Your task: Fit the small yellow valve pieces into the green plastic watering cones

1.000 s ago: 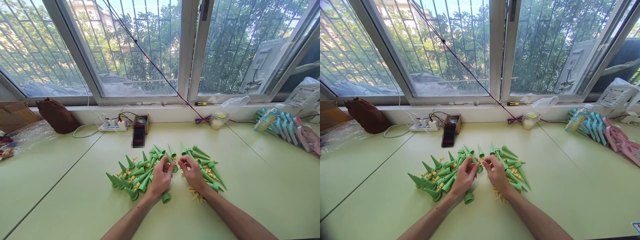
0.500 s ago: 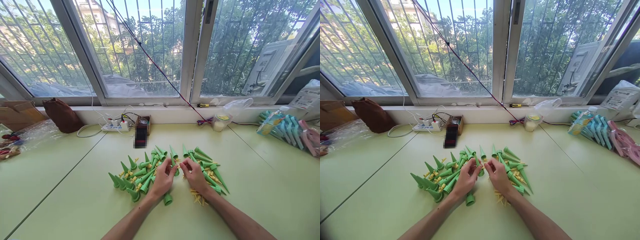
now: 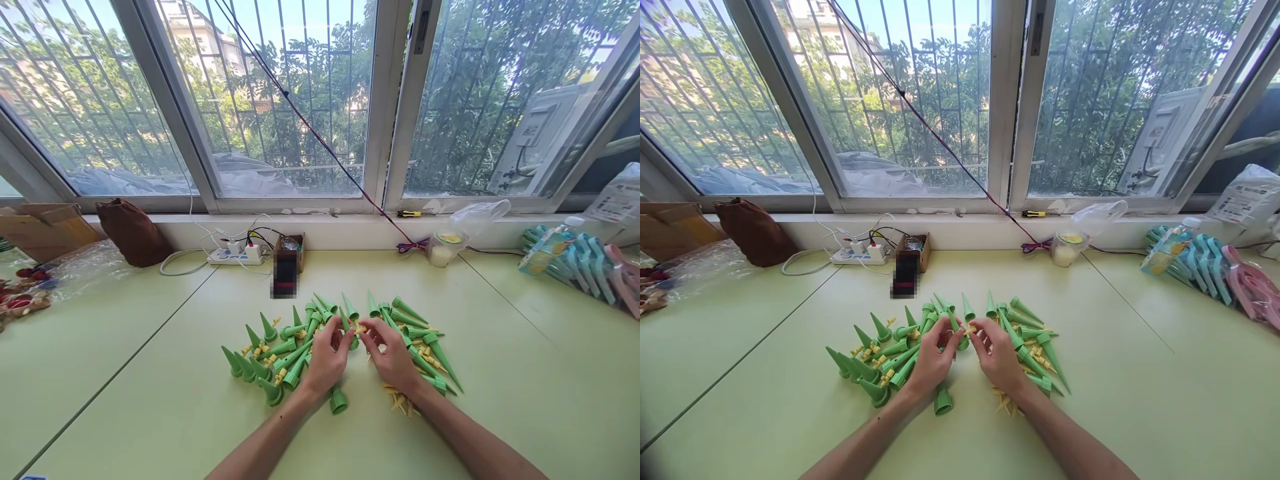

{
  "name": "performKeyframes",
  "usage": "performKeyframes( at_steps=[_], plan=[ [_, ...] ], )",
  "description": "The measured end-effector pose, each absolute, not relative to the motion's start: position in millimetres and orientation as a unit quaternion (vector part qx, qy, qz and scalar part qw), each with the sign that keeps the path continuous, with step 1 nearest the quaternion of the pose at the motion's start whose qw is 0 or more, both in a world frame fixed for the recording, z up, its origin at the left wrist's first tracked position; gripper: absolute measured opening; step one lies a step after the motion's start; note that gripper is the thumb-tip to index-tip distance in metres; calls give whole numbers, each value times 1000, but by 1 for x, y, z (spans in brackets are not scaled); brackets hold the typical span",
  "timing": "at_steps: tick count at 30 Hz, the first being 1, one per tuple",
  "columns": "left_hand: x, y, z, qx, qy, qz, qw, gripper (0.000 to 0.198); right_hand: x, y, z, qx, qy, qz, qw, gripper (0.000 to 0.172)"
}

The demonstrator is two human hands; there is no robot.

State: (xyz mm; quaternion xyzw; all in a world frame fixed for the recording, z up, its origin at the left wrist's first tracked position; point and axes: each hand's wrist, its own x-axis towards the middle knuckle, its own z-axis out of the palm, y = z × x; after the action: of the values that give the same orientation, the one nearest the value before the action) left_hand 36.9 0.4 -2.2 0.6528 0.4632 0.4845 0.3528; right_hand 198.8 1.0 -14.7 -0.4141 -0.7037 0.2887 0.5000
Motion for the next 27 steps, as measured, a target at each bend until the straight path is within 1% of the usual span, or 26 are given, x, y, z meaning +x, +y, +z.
performKeyframes(
  at_steps=[9, 13, 20, 27],
  plan=[
    [37, -1, -2, 645, 456, 490, 367, 29, 201, 3, -18, -401, -716, 284, 496, 22],
    [37, -1, -3, 651, 459, 488, 356, 26, 201, 4, -21, -404, -712, 289, 497, 22],
    [36, -2, -2, 652, 454, 484, 367, 23, 200, 4, -22, -411, -702, 291, 504, 21],
    [34, -2, -5, 660, 451, 480, 362, 21, 201, 7, -22, -416, -692, 314, 499, 26]
  ],
)
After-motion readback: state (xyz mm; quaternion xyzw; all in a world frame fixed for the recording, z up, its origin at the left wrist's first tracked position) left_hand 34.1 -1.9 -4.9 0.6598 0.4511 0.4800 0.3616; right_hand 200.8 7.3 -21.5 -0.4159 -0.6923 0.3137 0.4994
